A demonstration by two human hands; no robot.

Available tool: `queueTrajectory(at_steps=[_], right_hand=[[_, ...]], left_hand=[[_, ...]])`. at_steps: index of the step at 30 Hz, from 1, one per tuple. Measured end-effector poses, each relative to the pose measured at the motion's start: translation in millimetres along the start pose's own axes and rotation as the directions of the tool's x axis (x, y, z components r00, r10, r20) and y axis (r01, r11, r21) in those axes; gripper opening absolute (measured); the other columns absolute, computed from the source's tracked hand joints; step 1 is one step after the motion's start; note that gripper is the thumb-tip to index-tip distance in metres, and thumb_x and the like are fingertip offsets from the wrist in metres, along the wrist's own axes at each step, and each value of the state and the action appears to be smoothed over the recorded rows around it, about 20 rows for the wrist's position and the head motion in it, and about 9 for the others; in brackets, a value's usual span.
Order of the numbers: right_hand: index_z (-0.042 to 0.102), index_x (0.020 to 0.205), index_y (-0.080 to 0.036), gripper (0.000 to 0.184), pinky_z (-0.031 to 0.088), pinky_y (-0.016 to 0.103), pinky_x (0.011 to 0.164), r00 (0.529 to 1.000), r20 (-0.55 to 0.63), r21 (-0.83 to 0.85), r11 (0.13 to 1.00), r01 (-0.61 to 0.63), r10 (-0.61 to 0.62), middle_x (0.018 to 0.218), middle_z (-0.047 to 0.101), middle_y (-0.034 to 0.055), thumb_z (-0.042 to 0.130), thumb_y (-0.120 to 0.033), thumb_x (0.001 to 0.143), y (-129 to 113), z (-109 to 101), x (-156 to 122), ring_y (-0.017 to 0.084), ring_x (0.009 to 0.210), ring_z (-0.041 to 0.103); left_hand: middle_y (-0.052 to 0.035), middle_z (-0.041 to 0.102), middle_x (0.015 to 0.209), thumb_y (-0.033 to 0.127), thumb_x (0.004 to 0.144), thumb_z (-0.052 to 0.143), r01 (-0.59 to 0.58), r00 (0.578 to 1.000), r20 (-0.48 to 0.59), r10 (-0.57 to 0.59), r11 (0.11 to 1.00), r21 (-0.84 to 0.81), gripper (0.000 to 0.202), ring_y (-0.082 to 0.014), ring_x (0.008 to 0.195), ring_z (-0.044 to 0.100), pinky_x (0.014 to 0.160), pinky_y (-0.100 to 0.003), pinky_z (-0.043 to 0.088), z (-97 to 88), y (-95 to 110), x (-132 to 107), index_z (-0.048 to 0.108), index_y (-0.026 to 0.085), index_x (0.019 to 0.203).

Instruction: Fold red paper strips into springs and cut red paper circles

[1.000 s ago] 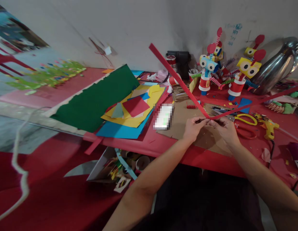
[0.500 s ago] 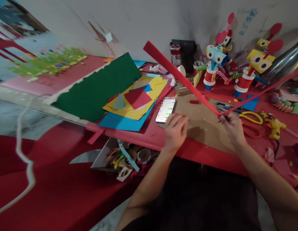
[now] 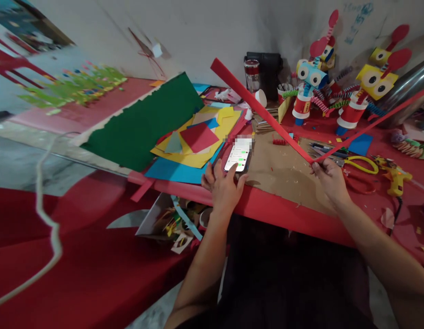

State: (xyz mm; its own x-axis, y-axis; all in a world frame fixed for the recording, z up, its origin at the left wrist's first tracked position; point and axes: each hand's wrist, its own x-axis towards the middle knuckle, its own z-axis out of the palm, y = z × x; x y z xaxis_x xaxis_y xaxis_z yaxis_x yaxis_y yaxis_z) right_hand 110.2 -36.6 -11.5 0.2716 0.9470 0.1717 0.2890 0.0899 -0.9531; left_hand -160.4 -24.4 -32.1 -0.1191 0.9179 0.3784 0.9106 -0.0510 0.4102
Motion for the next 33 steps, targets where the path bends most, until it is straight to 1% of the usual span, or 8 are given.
queueTrajectory(at_steps=[5, 8, 11, 13, 17, 21, 27, 33], right_hand=[[0.056, 0.072, -0.021, 0.024, 0.039, 0.029, 0.059, 1.0, 0.001, -0.012, 1.0, -0.004, 0.004, 0.064, 0.056, -0.0003, 0.059, -0.044, 0.08, -1.3, 0.5, -0.5, 0.014, 0.061, 0.051], [0.055, 0.072, -0.021, 0.025, 0.038, 0.029, 0.059, 1.0, 0.01, -0.008, 1.0, -0.009, 0.009, 0.063, 0.056, -0.0003, 0.058, -0.045, 0.079, -3.0, 0.4, -1.2, 0.013, 0.061, 0.05], [0.056, 0.072, -0.021, 0.025, 0.039, 0.028, 0.059, 0.999, 0.03, 0.007, 1.0, -0.012, 0.012, 0.062, 0.056, -0.0004, 0.058, -0.045, 0.078, -5.2, 0.7, -1.9, 0.013, 0.06, 0.05], [0.056, 0.07, -0.021, 0.023, 0.039, 0.028, 0.057, 0.999, 0.042, 0.015, 1.0, -0.013, 0.012, 0.061, 0.056, -0.0005, 0.059, -0.043, 0.077, -6.2, 1.4, -2.2, 0.013, 0.057, 0.049], [0.057, 0.068, -0.021, 0.021, 0.041, 0.028, 0.057, 0.999, 0.047, 0.052, 0.998, 0.02, -0.023, 0.059, 0.057, -0.0012, 0.061, -0.04, 0.076, -5.9, 0.8, -0.3, 0.012, 0.056, 0.052], [0.06, 0.07, -0.019, 0.02, 0.044, 0.028, 0.056, 0.999, 0.024, 0.038, 0.999, 0.039, -0.04, 0.06, 0.06, -0.0002, 0.062, -0.039, 0.076, -5.3, -6.5, 4.1, 0.013, 0.055, 0.055], [0.062, 0.068, -0.019, 0.019, 0.047, 0.028, 0.057, 0.998, -0.057, 0.02, 0.999, 0.027, -0.026, 0.058, 0.062, 0.0005, 0.065, -0.036, 0.074, -6.5, -14.3, 7.5, 0.014, 0.055, 0.059], [0.064, 0.074, -0.018, 0.022, 0.051, 0.028, 0.056, 0.999, -0.025, 0.108, 0.994, -0.027, 0.03, 0.068, 0.069, 0.0034, 0.07, -0.039, 0.072, -8.7, -7.1, 5.5, 0.017, 0.064, 0.066]], left_hand=[[-0.0182, 0.045, 0.143, 0.049, 0.08, 0.059, 0.004, 0.999, -0.051, -0.006, 0.999, -0.041, 0.05, -0.0405, 0.138, 0.028, 0.109, -0.063, 0.019, -2.5, -6.0, -0.9, 0.062, 0.02, 0.121], [-0.0181, 0.053, 0.134, 0.047, 0.08, 0.061, -0.027, 0.995, -0.098, 0.012, 0.988, -0.152, 0.044, -0.0381, 0.134, 0.034, 0.11, -0.058, 0.024, -4.9, -0.2, -4.0, 0.065, 0.018, 0.112], [-0.0133, 0.065, 0.115, 0.04, 0.08, 0.062, -0.118, 0.991, 0.013, 0.132, 0.92, -0.375, 0.025, -0.0319, 0.116, 0.053, 0.104, -0.051, 0.036, -3.0, 23.9, -9.7, 0.07, 0.021, 0.094], [-0.0105, 0.068, 0.107, 0.036, 0.08, 0.063, -0.135, 0.955, 0.141, 0.261, 0.804, -0.579, 0.021, -0.0267, 0.104, 0.061, 0.097, -0.044, 0.044, 2.2, 49.5, -11.7, 0.071, 0.023, 0.094], [-0.0101, 0.072, 0.1, 0.034, 0.074, 0.072, 0.01, 0.907, 0.259, 0.331, 0.599, -0.801, 0.029, -0.021, 0.087, 0.066, 0.083, -0.035, 0.051, 19.9, 104.0, -0.3, 0.071, 0.021, 0.1], [-0.0061, 0.073, 0.076, 0.034, 0.079, 0.066, 0.11, 0.86, 0.348, 0.372, 0.531, -0.84, 0.018, -0.0168, 0.07, 0.064, 0.067, -0.03, 0.05, 37.3, 137.4, 24.5, 0.073, 0.017, 0.08], [-0.0039, 0.072, 0.07, 0.032, 0.075, 0.069, 0.182, 0.847, 0.347, 0.403, 0.394, -0.901, 0.015, -0.0153, 0.067, 0.062, 0.064, -0.028, 0.048, 49.5, 145.5, 33.7, 0.073, 0.018, 0.071], [-0.0026, 0.073, 0.075, 0.035, 0.068, 0.074, 0.378, 0.844, 0.406, 0.351, 0.149, -0.914, 0.016, -0.0161, 0.075, 0.065, 0.078, -0.032, 0.05, 55.4, 137.5, 26.1, 0.073, 0.019, 0.073]])
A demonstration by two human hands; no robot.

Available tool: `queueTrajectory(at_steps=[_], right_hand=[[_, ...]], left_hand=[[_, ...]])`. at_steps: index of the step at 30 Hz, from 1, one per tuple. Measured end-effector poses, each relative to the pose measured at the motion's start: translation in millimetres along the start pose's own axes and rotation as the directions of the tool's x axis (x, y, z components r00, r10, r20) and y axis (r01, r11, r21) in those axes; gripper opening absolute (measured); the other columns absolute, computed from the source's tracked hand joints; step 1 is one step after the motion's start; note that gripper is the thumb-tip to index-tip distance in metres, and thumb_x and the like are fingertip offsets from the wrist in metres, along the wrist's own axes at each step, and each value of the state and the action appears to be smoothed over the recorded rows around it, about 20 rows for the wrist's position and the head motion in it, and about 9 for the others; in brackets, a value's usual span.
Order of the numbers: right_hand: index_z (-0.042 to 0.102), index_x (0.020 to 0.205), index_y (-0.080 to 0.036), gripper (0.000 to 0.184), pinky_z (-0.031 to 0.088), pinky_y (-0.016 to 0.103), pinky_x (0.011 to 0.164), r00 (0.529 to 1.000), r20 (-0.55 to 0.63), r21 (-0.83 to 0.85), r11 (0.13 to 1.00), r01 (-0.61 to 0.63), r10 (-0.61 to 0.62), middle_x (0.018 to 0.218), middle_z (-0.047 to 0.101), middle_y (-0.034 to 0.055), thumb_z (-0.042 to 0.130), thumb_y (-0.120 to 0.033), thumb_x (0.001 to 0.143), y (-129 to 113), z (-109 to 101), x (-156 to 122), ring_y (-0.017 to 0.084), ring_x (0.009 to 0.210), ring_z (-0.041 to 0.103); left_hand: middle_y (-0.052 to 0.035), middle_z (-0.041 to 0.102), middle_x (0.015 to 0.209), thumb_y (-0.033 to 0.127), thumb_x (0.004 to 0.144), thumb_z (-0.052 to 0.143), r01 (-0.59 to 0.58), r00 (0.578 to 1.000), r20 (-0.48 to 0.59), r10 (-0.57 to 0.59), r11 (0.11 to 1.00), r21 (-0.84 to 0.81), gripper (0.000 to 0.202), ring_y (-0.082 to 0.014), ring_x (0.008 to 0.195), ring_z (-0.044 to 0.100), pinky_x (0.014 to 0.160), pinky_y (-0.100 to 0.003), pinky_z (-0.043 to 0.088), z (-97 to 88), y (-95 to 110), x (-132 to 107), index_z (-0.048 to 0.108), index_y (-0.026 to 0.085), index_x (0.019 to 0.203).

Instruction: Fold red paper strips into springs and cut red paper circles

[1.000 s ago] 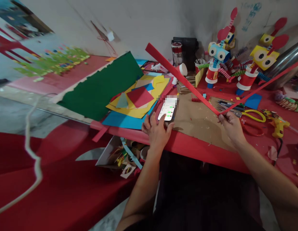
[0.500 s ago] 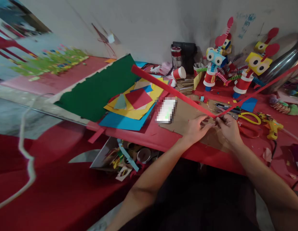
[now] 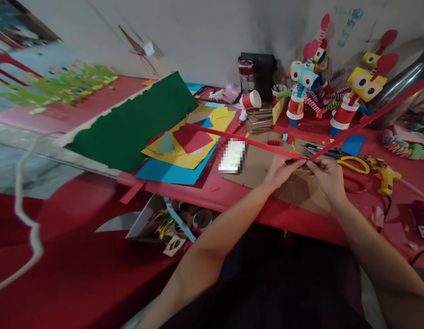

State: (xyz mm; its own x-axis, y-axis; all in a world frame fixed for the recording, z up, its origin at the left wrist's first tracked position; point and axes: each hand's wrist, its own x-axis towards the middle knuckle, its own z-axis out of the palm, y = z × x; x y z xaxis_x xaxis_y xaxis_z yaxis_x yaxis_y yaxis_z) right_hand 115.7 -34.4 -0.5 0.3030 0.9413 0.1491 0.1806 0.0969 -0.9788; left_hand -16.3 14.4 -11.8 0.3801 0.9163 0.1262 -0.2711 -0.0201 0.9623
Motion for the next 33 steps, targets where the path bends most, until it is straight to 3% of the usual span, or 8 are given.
queueTrajectory(at_steps=[4, 9, 13, 17, 21, 29, 33], right_hand=[[0.059, 0.078, -0.019, 0.028, 0.052, 0.027, 0.053, 0.999, -0.04, 0.06, 0.998, 0.0, 0.003, 0.067, 0.069, 0.0018, 0.075, -0.039, 0.068, -0.1, 0.6, 0.3, 0.017, 0.063, 0.069], [0.058, 0.071, -0.019, 0.028, 0.055, 0.03, 0.054, 0.999, -0.04, 0.053, 0.999, 0.008, -0.006, 0.064, 0.069, 0.0034, 0.076, -0.04, 0.067, 1.9, 0.0, 0.5, 0.019, 0.062, 0.07], [0.061, 0.075, -0.018, 0.025, 0.055, 0.029, 0.055, 1.0, -0.017, 0.063, 0.998, 0.019, -0.018, 0.069, 0.071, 0.0038, 0.072, -0.04, 0.07, 2.1, 1.3, -0.4, 0.018, 0.063, 0.07], [0.062, 0.089, -0.02, 0.026, 0.055, 0.028, 0.057, 0.999, 0.053, 0.143, 0.99, -0.017, 0.01, 0.075, 0.072, 0.0023, 0.067, -0.041, 0.074, 4.8, 2.9, 0.2, 0.016, 0.063, 0.069], [0.063, 0.089, -0.021, 0.027, 0.057, 0.03, 0.067, 0.998, 0.066, 0.161, 0.987, 0.009, -0.02, 0.079, 0.071, 0.0024, 0.071, -0.037, 0.069, 9.0, 5.9, 0.4, 0.015, 0.07, 0.068], [0.069, 0.089, -0.021, 0.019, 0.054, 0.03, 0.069, 0.992, -0.038, -0.004, 0.993, 0.121, -0.121, 0.081, 0.072, 0.0033, 0.067, -0.032, 0.074, 7.7, 11.4, -6.9, 0.016, 0.073, 0.066], [0.071, 0.087, -0.023, 0.014, 0.054, 0.033, 0.075, 0.965, -0.047, -0.178, 0.953, 0.245, -0.257, 0.087, 0.074, 0.0052, 0.061, -0.031, 0.08, 5.5, 6.7, -6.9, 0.019, 0.079, 0.068]], left_hand=[[-0.0039, 0.073, 0.073, 0.034, 0.067, 0.076, 0.101, 0.995, 0.016, -0.1, 0.991, -0.089, 0.017, -0.0166, 0.075, 0.065, 0.08, -0.034, 0.05, -2.0, -1.8, 2.2, 0.073, 0.018, 0.072], [-0.003, 0.073, 0.075, 0.031, 0.06, 0.08, 0.126, 0.992, 0.006, -0.126, 0.982, -0.143, 0.021, -0.0155, 0.075, 0.065, 0.081, -0.033, 0.049, -2.0, -3.6, 4.0, 0.074, 0.019, 0.076], [-0.0029, 0.073, 0.075, 0.029, 0.059, 0.08, 0.157, 0.985, -0.035, -0.167, 0.969, -0.192, 0.019, -0.0163, 0.076, 0.066, 0.08, -0.032, 0.049, -1.1, -3.7, 2.6, 0.074, 0.019, 0.075], [-0.0018, 0.072, 0.067, 0.028, 0.057, 0.081, 0.168, 0.973, -0.11, -0.203, 0.95, -0.263, 0.019, -0.0145, 0.066, 0.065, 0.071, -0.029, 0.05, -0.2, -2.3, 2.9, 0.073, 0.018, 0.071], [-0.0015, 0.07, 0.062, 0.022, 0.052, 0.082, 0.188, 0.956, -0.154, -0.248, 0.928, -0.323, 0.018, -0.0115, 0.059, 0.062, 0.06, -0.024, 0.047, 0.4, -1.8, 5.6, 0.072, 0.017, 0.066], [-0.0008, 0.069, 0.062, 0.016, 0.055, 0.081, 0.236, 0.942, -0.137, -0.308, 0.893, -0.384, 0.014, -0.0077, 0.057, 0.061, 0.058, -0.02, 0.046, 4.1, 0.9, 2.5, 0.069, 0.014, 0.062], [-0.0016, 0.071, 0.065, 0.019, 0.055, 0.082, 0.247, 0.951, -0.09, -0.297, 0.899, -0.361, 0.016, -0.0104, 0.062, 0.065, 0.064, -0.023, 0.049, 3.5, 3.9, 1.1, 0.07, 0.015, 0.064]])
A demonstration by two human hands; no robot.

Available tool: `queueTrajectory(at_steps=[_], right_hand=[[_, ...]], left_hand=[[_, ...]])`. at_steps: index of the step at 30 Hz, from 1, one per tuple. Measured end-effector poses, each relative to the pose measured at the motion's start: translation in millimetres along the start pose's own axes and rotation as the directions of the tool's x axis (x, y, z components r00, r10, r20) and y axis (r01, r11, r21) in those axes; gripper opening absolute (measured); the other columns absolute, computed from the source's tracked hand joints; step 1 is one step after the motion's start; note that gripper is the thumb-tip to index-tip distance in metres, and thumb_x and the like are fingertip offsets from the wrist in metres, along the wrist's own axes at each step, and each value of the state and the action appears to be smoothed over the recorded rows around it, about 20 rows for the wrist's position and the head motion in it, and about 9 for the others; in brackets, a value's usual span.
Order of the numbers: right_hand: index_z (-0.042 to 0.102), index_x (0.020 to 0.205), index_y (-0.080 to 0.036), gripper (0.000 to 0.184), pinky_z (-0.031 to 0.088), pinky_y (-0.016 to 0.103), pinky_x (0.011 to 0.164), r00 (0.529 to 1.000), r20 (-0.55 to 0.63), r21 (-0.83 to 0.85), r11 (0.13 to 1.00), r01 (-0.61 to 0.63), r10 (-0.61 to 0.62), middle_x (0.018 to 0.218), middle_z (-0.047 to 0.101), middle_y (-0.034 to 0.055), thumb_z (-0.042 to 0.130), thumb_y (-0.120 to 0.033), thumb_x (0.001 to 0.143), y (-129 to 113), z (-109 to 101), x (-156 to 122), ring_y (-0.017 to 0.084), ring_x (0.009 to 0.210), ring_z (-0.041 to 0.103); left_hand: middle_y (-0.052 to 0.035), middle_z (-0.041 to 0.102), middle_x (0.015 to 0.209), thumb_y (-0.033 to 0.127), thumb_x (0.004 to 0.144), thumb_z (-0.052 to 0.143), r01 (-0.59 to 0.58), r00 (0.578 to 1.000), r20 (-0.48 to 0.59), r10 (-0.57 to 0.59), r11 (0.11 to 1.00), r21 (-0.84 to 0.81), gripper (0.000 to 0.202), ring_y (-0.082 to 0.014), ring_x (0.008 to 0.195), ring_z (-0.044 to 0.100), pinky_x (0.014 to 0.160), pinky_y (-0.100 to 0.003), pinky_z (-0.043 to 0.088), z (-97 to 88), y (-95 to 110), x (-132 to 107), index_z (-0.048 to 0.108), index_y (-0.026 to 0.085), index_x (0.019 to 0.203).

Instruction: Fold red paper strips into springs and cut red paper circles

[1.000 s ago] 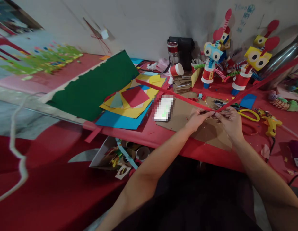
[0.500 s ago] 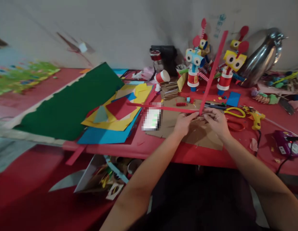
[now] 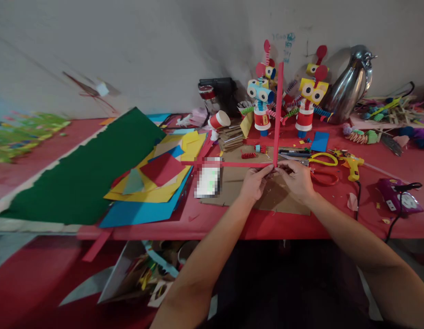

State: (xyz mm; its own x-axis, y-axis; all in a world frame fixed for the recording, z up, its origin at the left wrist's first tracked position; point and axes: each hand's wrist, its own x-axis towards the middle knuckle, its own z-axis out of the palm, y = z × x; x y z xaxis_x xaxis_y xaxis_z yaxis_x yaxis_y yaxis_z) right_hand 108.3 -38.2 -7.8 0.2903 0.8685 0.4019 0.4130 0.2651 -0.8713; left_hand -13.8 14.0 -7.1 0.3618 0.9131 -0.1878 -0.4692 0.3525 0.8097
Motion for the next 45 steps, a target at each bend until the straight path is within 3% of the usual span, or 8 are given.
queueTrajectory(at_steps=[6, 16, 19, 25, 31, 37, 42, 45], right_hand=[[0.072, 0.088, -0.026, 0.017, 0.053, 0.036, 0.08, 0.994, 0.026, -0.204, 0.973, 0.107, -0.104, 0.091, 0.074, 0.0062, 0.056, -0.029, 0.085, 0.6, -4.8, 0.3, 0.022, 0.087, 0.068], [0.07, 0.082, -0.025, 0.017, 0.051, 0.033, 0.074, 0.992, 0.029, -0.15, 0.981, 0.125, -0.122, 0.082, 0.073, 0.0055, 0.054, -0.028, 0.086, 0.7, -4.6, 0.3, 0.021, 0.079, 0.067], [0.071, 0.083, -0.024, 0.015, 0.052, 0.032, 0.073, 0.997, 0.037, -0.078, 0.995, 0.068, -0.065, 0.081, 0.072, 0.0048, 0.056, -0.029, 0.084, 3.2, -2.1, 0.0, 0.02, 0.076, 0.067], [0.07, 0.088, -0.021, 0.021, 0.055, 0.032, 0.072, 0.978, 0.089, 0.248, 0.947, -0.204, 0.188, 0.081, 0.073, 0.0035, 0.066, -0.034, 0.072, 6.9, 3.9, 3.2, 0.017, 0.073, 0.068], [0.073, 0.077, -0.022, 0.017, 0.056, 0.033, 0.071, 0.981, 0.027, 0.202, 0.96, -0.193, 0.191, 0.081, 0.075, 0.0041, 0.068, -0.037, 0.07, 2.7, 1.9, 4.0, 0.019, 0.074, 0.069], [0.074, 0.076, -0.021, 0.023, 0.056, 0.033, 0.067, 0.955, 0.101, 0.269, 0.917, -0.294, 0.277, 0.07, 0.073, 0.0025, 0.072, -0.041, 0.065, 2.3, -0.5, 6.7, 0.017, 0.064, 0.066], [0.073, 0.074, -0.02, 0.022, 0.055, 0.03, 0.064, 0.942, 0.093, 0.3, 0.894, -0.334, 0.321, 0.066, 0.072, 0.0015, 0.072, -0.04, 0.065, 0.1, 0.5, 7.5, 0.015, 0.061, 0.065], [0.073, 0.072, -0.02, 0.021, 0.055, 0.03, 0.064, 0.938, 0.084, 0.326, 0.88, -0.345, 0.336, 0.063, 0.07, 0.001, 0.073, -0.04, 0.065, -1.6, -1.4, 8.9, 0.014, 0.061, 0.065]], left_hand=[[-0.0019, 0.072, 0.069, 0.021, 0.053, 0.083, -0.046, 0.998, 0.033, 0.044, 0.998, 0.047, 0.017, -0.0116, 0.065, 0.066, 0.069, -0.025, 0.05, -2.7, -0.8, 1.3, 0.072, 0.016, 0.066], [-0.0011, 0.071, 0.068, 0.023, 0.053, 0.082, -0.089, 0.996, 0.029, 0.088, 0.994, 0.068, 0.018, -0.0121, 0.066, 0.065, 0.073, -0.028, 0.051, -1.4, -4.7, 1.3, 0.071, 0.017, 0.066], [-0.0002, 0.071, 0.066, 0.024, 0.051, 0.082, -0.111, 0.994, -0.004, 0.112, 0.991, 0.076, 0.019, -0.0124, 0.065, 0.064, 0.073, -0.028, 0.051, -1.0, -5.1, 1.5, 0.071, 0.017, 0.065], [-0.0009, 0.07, 0.064, 0.026, 0.049, 0.083, -0.095, 0.995, -0.034, 0.098, 0.993, 0.072, 0.022, -0.0131, 0.063, 0.064, 0.069, -0.028, 0.05, -0.8, -5.4, 3.0, 0.07, 0.017, 0.064], [-0.0007, 0.07, 0.065, 0.027, 0.05, 0.082, -0.092, 0.996, 0.013, 0.091, 0.992, 0.082, 0.021, -0.0126, 0.063, 0.063, 0.068, -0.027, 0.05, -0.9, -5.5, 2.4, 0.071, 0.018, 0.066], [-0.0009, 0.07, 0.065, 0.028, 0.054, 0.081, -0.106, 0.994, 0.04, 0.102, 0.989, 0.106, 0.021, -0.0139, 0.063, 0.064, 0.071, -0.03, 0.052, -2.4, -6.6, 2.8, 0.07, 0.018, 0.069], [-0.0003, 0.07, 0.065, 0.027, 0.055, 0.079, -0.124, 0.992, -0.008, 0.127, 0.981, 0.15, 0.019, -0.0134, 0.065, 0.064, 0.072, -0.029, 0.051, -2.8, -7.1, 2.4, 0.069, 0.018, 0.068], [-0.0013, 0.071, 0.067, 0.022, 0.054, 0.079, -0.101, 0.994, 0.043, 0.096, 0.988, 0.119, 0.02, -0.0165, 0.07, 0.067, 0.077, -0.032, 0.052, -1.0, -4.5, 0.5, 0.07, 0.018, 0.071]])
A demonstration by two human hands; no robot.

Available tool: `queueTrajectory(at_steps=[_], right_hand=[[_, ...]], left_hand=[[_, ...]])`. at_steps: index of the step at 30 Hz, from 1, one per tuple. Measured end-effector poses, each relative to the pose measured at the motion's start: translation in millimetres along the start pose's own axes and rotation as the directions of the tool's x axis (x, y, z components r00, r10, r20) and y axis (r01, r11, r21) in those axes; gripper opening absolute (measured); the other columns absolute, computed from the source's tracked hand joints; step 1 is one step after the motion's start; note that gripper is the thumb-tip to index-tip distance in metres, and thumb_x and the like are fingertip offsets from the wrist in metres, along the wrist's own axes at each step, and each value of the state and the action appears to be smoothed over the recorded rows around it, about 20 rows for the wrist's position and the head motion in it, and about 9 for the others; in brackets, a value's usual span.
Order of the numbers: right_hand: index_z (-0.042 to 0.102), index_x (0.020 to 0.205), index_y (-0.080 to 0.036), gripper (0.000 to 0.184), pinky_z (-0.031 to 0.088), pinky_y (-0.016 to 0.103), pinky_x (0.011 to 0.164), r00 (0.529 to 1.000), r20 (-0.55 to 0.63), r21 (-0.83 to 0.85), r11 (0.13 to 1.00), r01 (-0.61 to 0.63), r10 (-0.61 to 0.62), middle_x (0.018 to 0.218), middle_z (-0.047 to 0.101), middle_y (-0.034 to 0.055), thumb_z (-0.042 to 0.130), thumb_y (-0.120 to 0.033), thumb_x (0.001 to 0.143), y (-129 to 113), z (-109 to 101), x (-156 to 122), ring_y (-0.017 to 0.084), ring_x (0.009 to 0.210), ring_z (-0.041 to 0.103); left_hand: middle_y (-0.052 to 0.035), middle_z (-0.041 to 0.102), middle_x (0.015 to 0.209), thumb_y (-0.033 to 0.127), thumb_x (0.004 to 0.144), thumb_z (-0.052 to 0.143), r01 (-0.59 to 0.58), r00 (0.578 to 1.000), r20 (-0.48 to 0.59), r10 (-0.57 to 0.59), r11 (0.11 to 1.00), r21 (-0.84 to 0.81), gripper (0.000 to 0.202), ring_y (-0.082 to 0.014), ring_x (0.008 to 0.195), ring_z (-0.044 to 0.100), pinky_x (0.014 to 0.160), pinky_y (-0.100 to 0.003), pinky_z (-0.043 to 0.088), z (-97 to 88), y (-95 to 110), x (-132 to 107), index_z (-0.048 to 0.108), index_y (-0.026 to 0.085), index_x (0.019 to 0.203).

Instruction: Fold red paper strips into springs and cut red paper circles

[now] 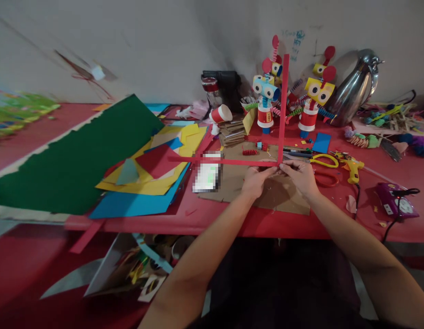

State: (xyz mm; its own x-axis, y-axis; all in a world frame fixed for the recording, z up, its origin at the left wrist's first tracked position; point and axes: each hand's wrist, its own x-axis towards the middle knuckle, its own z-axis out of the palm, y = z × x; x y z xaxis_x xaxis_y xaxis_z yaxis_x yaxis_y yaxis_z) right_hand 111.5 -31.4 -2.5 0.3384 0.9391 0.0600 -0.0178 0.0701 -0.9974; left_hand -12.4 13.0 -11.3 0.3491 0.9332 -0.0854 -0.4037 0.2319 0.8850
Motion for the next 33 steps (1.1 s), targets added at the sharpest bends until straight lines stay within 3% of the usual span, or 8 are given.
queueTrajectory(at_steps=[4, 11, 17, 24, 33], right_hand=[[0.072, 0.072, -0.019, 0.023, 0.054, 0.028, 0.062, 0.999, -0.008, 0.058, 0.998, -0.035, 0.036, 0.062, 0.07, 0.0009, 0.074, -0.04, 0.063, -1.1, -2.6, 1.6, 0.013, 0.059, 0.064], [0.072, 0.068, -0.019, 0.021, 0.052, 0.026, 0.058, 0.998, -0.001, 0.085, 0.995, -0.057, 0.057, 0.058, 0.068, -0.0003, 0.075, -0.039, 0.061, -0.6, -0.2, 1.4, 0.011, 0.055, 0.061], [0.072, 0.066, -0.019, 0.021, 0.05, 0.026, 0.055, 0.998, -0.025, 0.045, 0.998, -0.053, 0.054, 0.056, 0.067, -0.0005, 0.075, -0.039, 0.058, 0.4, 2.2, 1.4, 0.012, 0.052, 0.058], [0.074, 0.066, -0.02, 0.016, 0.049, 0.025, 0.054, 0.999, -0.021, 0.005, 0.999, 0.033, -0.032, 0.06, 0.07, 0.0008, 0.07, -0.036, 0.062, 4.5, 4.5, 0.3, 0.013, 0.055, 0.06], [0.077, 0.077, -0.022, 0.019, 0.055, 0.031, 0.066, 0.992, 0.076, -0.068, 0.992, 0.105, -0.1, 0.077, 0.075, 0.003, 0.07, -0.038, 0.068, 12.0, 0.2, 2.1, 0.017, 0.066, 0.067]], left_hand=[[-0.0028, 0.07, 0.067, 0.017, 0.057, 0.077, 0.05, 0.998, 0.044, -0.047, 0.997, -0.063, 0.013, -0.0173, 0.069, 0.067, 0.078, -0.035, 0.053, -0.9, 1.0, 1.4, 0.069, 0.017, 0.068], [-0.0014, 0.069, 0.066, 0.012, 0.059, 0.076, 0.13, 0.991, 0.041, -0.125, 0.982, -0.136, 0.013, -0.0124, 0.063, 0.065, 0.069, -0.027, 0.052, -4.8, -4.1, 6.3, 0.067, 0.017, 0.067], [0.0035, 0.067, 0.06, 0.016, 0.052, 0.083, 0.106, 0.993, 0.063, -0.098, 0.982, -0.154, 0.023, -0.0084, 0.056, 0.062, 0.06, -0.02, 0.05, -3.4, -4.6, 6.5, 0.064, 0.018, 0.064], [0.0031, 0.065, 0.06, 0.016, 0.054, 0.083, 0.147, 0.989, 0.053, -0.141, 0.98, -0.131, 0.023, -0.0085, 0.053, 0.06, 0.057, -0.022, 0.049, -4.4, -3.7, 5.4, 0.065, 0.017, 0.067], [0.0022, 0.065, 0.06, 0.016, 0.054, 0.084, 0.085, 0.996, 0.014, -0.084, 0.988, -0.128, 0.022, -0.0087, 0.054, 0.059, 0.057, -0.022, 0.048, -4.5, -5.6, 6.3, 0.066, 0.016, 0.067]])
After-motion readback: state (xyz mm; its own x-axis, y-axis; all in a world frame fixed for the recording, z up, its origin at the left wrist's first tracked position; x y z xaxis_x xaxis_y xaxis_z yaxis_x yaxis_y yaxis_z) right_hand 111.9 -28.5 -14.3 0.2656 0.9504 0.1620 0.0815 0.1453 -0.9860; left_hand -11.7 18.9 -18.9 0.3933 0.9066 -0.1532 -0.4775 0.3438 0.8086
